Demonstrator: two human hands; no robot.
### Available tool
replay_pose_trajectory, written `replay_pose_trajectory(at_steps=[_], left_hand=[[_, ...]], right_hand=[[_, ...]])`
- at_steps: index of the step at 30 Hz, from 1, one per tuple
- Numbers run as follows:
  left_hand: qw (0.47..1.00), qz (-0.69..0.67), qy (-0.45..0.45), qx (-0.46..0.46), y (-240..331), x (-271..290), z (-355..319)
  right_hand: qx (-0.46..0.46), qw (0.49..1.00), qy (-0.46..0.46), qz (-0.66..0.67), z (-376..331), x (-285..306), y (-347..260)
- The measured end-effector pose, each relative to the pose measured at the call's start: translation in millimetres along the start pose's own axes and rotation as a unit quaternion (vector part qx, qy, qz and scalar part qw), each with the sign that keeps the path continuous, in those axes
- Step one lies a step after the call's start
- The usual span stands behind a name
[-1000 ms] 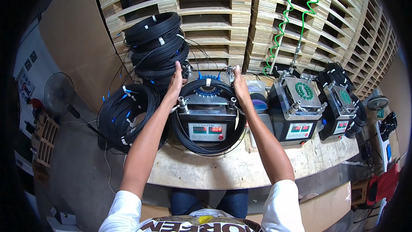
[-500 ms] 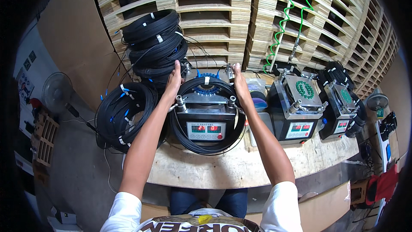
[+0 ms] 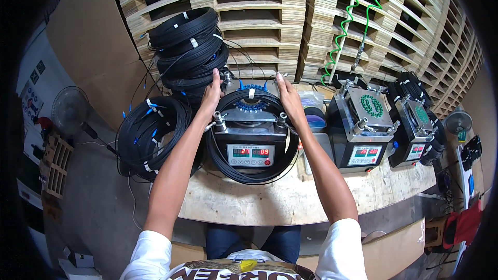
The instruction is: Operating a specialized machine to process, test, or clean coiled black cables.
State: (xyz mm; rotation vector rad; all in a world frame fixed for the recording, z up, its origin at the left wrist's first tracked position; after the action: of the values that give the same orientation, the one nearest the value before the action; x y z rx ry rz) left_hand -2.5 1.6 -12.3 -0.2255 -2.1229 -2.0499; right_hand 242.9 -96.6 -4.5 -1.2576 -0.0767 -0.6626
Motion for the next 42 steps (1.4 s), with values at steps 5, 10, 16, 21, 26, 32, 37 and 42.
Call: replay_pose_trajectory(at_steps=[5, 10, 16, 21, 26, 32, 37, 42], left_hand=[[1.000, 0.016, 0.012, -0.014, 4.0, -0.5, -1.6], [0.998, 0.011, -0.042, -0.034, 4.6, -0.5, -1.2], [0.993, 0.050, 0.033, -0.100, -6.6, -3.2, 6.9], [0.997, 0.029, 0.009, -0.069, 9.9, -2.9, -10.9], [0.998, 0.028, -0.038, -0.031, 13.4, 1.6, -13.2], [0.998, 0.003, -0.013, -0.065, 0.4, 3.1, 0.5], [0.996, -0.001, -0.016, -0.084, -3.6, 0.2, 3.8], [0.997, 0.041, -0.046, -0.055, 6.0, -0.6, -3.9]], right_hand=[[-0.018, 1.000, -0.012, 0.007, 2.8, 1.2, 8.6], [-0.035, 0.999, 0.000, -0.006, 0.1, 0.8, 2.9], [-0.056, 0.998, 0.018, -0.027, -3.1, 1.9, -6.7], [-0.041, 0.997, 0.019, -0.056, 0.9, 3.5, 5.6], [-0.032, 0.999, 0.000, -0.023, 1.4, 0.3, 5.5], [-0.051, 0.998, -0.030, 0.001, -0.6, 0.4, -3.8], [-0.066, 0.998, -0.007, -0.003, 2.2, -0.7, 5.6], [-0.035, 0.999, -0.004, -0.020, 1.6, 1.1, 8.8]])
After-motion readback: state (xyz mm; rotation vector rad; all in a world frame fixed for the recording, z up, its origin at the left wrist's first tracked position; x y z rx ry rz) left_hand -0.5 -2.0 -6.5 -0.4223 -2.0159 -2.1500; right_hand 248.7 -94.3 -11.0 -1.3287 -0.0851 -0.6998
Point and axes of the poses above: each hand's wrist, its own z-axis towards the middle knuckle, its own x-axis out of the back of the hand, y = z × x, the point moved 1 cm from there along z, towards the middle knuckle, and after that the axes turned 5 degrees about -z, right-handed, at the moved point
